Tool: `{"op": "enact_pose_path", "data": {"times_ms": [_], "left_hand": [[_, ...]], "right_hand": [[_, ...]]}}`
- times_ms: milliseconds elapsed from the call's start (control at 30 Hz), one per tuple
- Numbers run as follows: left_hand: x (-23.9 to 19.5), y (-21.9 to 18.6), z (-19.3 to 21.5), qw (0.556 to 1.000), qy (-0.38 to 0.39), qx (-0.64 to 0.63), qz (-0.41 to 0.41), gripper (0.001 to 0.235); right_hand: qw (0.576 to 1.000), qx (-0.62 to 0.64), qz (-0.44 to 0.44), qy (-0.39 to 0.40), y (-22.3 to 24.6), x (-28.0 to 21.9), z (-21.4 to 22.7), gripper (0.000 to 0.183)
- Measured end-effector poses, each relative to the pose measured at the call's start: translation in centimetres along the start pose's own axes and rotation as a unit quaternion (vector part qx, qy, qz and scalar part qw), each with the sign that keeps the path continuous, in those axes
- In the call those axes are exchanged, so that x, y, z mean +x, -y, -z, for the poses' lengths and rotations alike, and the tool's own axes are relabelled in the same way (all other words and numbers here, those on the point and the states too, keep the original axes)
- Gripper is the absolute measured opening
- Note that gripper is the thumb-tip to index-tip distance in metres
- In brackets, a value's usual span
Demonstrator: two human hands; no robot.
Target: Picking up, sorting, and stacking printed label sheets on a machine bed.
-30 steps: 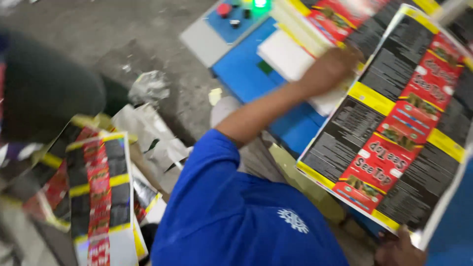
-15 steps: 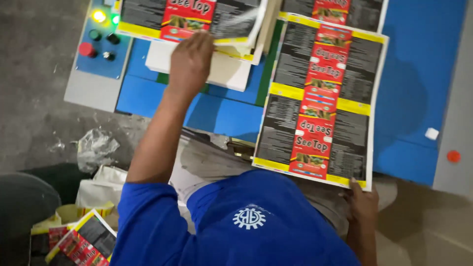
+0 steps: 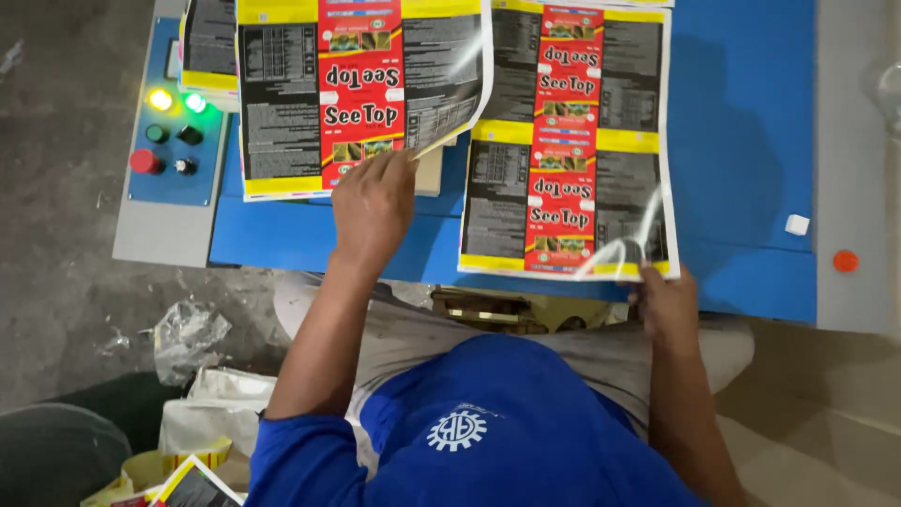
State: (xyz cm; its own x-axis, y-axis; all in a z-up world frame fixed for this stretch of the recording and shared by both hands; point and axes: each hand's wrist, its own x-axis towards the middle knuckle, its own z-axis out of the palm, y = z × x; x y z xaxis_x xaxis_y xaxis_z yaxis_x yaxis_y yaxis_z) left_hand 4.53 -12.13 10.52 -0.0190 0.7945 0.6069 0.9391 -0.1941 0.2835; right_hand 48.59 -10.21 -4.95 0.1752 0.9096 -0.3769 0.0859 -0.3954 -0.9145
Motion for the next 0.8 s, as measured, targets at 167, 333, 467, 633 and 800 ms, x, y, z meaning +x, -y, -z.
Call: {"op": "enact_pose_path", "data": {"times_ms": [167,333,467,633,800], "left_hand": [[-0.2,-0.2,-0.1,1.000,-0.014,-0.007,0.003,0.009],[-0.8,-1.4,1.2,0.999,-0.029,-0.005,-0.033,0.016],[-2.0,-4.1,-0.5,0.990,0.019,-0.090,-0.105,0.018],[-4.2,-8.9,-4.5,0.973,0.101,-0.111,-0.177,0.025],[-2.2,-9.8,-3.7,0.950,0.138,-0.136,-0.244,0.026]], "right_hand": [[0.996,0.073,-0.006,0.042,0.4,5.8,-1.1,0.018],[0.995,0.085,-0.040,0.044,4.4,1.1,-2.5,0.042],[0.993,0.067,-0.011,0.093,3.2,-1.6,-4.2,0.050],[0.953,0.001,0.064,0.294,6.7,-5.3,-9.1,0.048],[0.983,0.092,0.012,0.158,5.8,-3.7,-9.5,0.033]]}}
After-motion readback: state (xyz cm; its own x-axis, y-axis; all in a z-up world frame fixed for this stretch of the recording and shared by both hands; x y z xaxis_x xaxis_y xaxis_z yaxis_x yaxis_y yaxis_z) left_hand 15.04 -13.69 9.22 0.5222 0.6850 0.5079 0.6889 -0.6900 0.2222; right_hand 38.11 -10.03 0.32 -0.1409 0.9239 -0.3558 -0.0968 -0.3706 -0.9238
